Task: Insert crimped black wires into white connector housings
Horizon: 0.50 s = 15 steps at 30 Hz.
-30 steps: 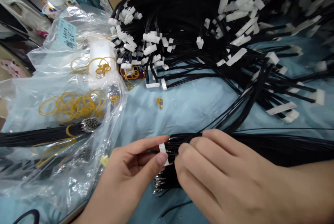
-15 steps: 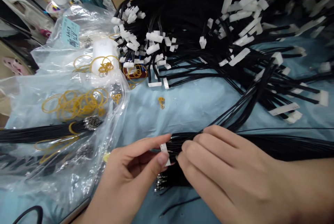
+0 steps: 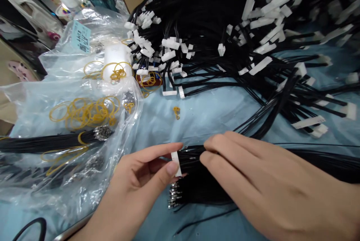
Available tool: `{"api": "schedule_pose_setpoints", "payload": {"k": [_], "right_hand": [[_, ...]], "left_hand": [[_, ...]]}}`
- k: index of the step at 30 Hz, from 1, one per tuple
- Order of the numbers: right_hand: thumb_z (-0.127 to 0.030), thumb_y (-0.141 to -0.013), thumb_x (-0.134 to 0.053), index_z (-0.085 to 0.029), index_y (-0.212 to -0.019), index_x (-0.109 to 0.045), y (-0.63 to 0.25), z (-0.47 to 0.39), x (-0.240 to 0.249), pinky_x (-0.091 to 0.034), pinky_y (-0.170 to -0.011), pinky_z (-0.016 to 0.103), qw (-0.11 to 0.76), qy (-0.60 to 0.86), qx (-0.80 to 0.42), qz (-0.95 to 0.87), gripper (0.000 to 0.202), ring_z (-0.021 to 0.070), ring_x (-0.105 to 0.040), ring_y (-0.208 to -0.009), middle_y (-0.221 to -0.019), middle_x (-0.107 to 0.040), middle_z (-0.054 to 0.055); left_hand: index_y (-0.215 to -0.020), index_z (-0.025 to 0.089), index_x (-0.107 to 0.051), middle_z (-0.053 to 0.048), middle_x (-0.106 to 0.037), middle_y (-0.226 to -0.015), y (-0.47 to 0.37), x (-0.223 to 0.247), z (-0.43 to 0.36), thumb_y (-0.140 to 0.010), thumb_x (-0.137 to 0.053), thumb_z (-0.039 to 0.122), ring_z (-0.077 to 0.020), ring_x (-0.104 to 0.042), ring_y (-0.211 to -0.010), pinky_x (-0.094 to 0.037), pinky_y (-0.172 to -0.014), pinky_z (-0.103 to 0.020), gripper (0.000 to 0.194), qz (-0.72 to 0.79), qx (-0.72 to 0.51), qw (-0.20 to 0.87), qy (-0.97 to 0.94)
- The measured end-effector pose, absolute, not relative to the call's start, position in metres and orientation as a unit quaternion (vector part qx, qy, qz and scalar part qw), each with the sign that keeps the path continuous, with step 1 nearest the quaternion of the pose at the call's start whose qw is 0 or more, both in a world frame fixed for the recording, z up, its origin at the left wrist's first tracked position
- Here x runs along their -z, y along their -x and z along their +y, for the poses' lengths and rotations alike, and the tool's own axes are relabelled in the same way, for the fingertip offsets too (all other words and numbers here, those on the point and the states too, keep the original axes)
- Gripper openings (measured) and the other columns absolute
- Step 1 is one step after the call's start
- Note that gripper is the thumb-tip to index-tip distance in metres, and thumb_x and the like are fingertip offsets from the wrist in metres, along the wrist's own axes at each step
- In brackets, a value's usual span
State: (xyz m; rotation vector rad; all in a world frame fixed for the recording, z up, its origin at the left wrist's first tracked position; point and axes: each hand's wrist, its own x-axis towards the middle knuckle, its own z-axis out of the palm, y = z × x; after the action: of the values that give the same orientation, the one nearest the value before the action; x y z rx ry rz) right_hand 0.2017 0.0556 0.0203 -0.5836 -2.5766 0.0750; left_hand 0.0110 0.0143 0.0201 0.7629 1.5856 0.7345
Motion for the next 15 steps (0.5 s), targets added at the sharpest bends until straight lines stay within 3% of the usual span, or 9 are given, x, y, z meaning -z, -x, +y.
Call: {"api": "schedule_pose_setpoints", "payload": {"k": [3,8,11,15], "right_hand": [[0.000,-0.080,-0.034,-0.016,-0.067,-0.057,-0.207,0.061,-0.023,-0.040,-0.049,0.031,0.207,0.206,-0.071,-0.954,0.031,0.0180,-0.053,-0.064,-0.079,-0.061,0.007],[-0.009,-0.089,-0.042,-0.019,-0.079,-0.055,-0.211,0.066,-0.021,-0.047,-0.059,0.025,0.202,0.301,-0.237,-0.901,0.020,0.0119,-0.053,-0.072,-0.088,-0.059,0.001],[-0.011,-0.086,-0.054,-0.021,-0.089,-0.059,-0.210,0.069,-0.023,-0.049,-0.061,0.017,0.283,0.341,-0.275,-0.853,0.011,0.0076,-0.056,-0.068,-0.081,-0.062,-0.004],[-0.012,-0.077,-0.067,-0.020,-0.096,-0.064,-0.209,0.077,-0.026,-0.046,-0.046,0.007,0.352,0.363,-0.356,-0.786,0.021,0.0049,-0.062,-0.060,-0.072,-0.064,-0.007]], "left_hand": [[-0.097,0.031,-0.076,0.001,-0.080,-0.077,-0.008,-0.020,0.011,-0.066,-0.076,0.037,-0.0202,-0.073,-0.076,-0.062,-0.065,-0.024,0.031,0.676,-0.307,0.586,-0.325],[-0.088,0.035,-0.077,0.005,-0.080,-0.080,-0.005,-0.019,0.010,-0.069,-0.076,0.032,-0.0123,-0.074,-0.073,-0.057,-0.063,-0.010,0.019,0.655,-0.316,0.597,-0.339],[-0.089,0.034,-0.077,0.006,-0.080,-0.080,-0.004,-0.018,0.010,-0.070,-0.076,0.029,-0.0111,-0.074,-0.074,-0.057,-0.063,-0.008,0.019,0.640,-0.332,0.609,-0.332],[-0.088,0.034,-0.077,0.006,-0.080,-0.079,-0.005,-0.018,0.009,-0.071,-0.076,0.028,-0.0092,-0.074,-0.073,-0.055,-0.064,-0.006,0.018,0.632,-0.342,0.621,-0.313]]}}
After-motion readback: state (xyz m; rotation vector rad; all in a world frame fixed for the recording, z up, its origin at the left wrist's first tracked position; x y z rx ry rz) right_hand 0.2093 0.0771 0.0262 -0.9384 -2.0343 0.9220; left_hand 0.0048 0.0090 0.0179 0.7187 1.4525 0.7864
